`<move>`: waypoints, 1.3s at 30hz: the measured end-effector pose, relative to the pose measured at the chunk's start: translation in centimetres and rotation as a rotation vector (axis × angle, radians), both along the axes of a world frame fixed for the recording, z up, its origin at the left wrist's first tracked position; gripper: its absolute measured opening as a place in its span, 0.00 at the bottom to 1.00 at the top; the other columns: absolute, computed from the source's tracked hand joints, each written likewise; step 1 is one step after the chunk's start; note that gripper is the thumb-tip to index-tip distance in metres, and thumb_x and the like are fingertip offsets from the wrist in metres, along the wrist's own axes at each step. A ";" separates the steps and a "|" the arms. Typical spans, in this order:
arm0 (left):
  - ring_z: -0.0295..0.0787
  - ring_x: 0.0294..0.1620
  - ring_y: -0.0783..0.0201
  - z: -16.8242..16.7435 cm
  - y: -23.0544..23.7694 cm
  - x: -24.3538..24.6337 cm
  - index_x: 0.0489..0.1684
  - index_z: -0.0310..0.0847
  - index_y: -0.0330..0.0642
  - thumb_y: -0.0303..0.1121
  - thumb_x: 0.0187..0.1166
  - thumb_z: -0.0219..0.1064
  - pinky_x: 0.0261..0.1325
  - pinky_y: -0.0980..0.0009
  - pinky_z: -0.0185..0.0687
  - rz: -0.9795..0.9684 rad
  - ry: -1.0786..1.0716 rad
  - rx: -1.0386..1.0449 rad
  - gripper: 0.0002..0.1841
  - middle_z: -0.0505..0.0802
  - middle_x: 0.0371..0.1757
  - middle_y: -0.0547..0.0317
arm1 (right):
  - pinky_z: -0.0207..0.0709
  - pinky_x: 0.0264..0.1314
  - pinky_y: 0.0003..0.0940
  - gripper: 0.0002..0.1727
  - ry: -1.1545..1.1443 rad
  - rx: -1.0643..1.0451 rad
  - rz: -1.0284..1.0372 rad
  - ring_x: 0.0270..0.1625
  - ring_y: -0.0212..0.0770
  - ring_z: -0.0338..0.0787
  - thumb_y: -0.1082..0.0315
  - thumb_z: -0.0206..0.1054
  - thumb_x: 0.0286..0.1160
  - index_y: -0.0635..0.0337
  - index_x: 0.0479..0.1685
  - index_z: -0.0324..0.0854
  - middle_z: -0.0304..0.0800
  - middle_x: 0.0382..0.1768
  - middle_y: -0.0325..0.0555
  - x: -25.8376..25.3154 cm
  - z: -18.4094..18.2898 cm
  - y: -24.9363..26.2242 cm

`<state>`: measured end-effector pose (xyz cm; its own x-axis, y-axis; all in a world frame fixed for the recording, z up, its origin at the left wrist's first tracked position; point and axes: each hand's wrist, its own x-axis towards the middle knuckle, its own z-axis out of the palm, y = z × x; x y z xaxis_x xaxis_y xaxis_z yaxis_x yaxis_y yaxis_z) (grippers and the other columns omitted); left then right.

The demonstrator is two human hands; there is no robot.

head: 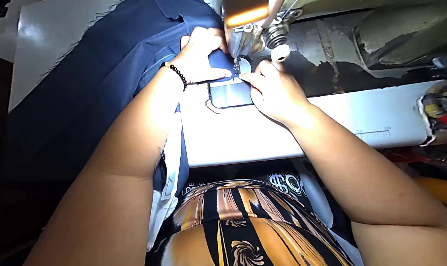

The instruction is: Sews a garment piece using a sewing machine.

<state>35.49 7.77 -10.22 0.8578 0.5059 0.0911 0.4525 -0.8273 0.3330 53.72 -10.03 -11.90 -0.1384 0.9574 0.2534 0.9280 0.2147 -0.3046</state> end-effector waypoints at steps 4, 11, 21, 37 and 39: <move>0.63 0.85 0.47 0.3 1.1 0.5 0.63 0.84 0.52 0.63 0.62 0.74 0.70 0.37 0.59 0.022 0.012 0.024 0.34 0.80 0.78 0.58 | 0.79 0.55 0.54 0.23 0.001 0.025 -0.014 0.57 0.63 0.84 0.71 0.55 0.79 0.53 0.67 0.88 0.83 0.51 0.61 0.1 -0.3 -0.1; 0.60 0.87 0.44 0.5 0.7 0.5 0.70 0.80 0.49 0.62 0.68 0.70 0.73 0.33 0.57 0.022 0.065 0.051 0.35 0.76 0.84 0.54 | 0.78 0.58 0.61 0.18 0.076 0.050 0.039 0.61 0.64 0.83 0.70 0.58 0.77 0.55 0.58 0.91 0.86 0.53 0.59 -1.1 0.1 -1.1; 0.87 0.50 0.51 12.7 -4.7 -7.8 0.55 0.84 0.33 0.35 0.89 0.55 0.57 0.50 0.80 0.004 0.091 0.086 0.15 0.90 0.50 0.42 | 0.74 0.64 0.48 0.33 0.243 0.056 0.673 0.57 0.47 0.86 0.67 0.64 0.79 0.36 0.86 0.72 0.87 0.52 0.48 -14.1 -0.9 -4.2; 0.70 0.84 0.38 -11.0 -23.2 -27.9 0.84 0.61 0.24 0.34 0.87 0.63 0.86 0.48 0.62 1.070 0.193 -0.750 0.31 0.74 0.81 0.27 | 0.82 0.45 0.49 0.11 0.244 0.059 0.562 0.45 0.53 0.89 0.74 0.71 0.64 0.55 0.45 0.93 0.88 0.40 0.53 -15.4 0.5 -2.8; 0.80 0.73 0.36 -7.0 -21.7 -28.4 0.74 0.75 0.26 0.36 0.89 0.61 0.78 0.38 0.69 0.890 0.507 -0.841 0.23 0.85 0.69 0.28 | 0.84 0.49 0.50 0.11 0.319 0.039 0.498 0.47 0.53 0.91 0.77 0.69 0.68 0.59 0.47 0.92 0.90 0.44 0.55 -12.9 1.6 -2.6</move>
<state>7.06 -13.89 -17.25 0.0517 0.6537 -0.7550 0.9549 0.1889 0.2290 40.80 -12.63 -10.29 -0.4796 0.7860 0.3901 0.5768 0.6174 -0.5349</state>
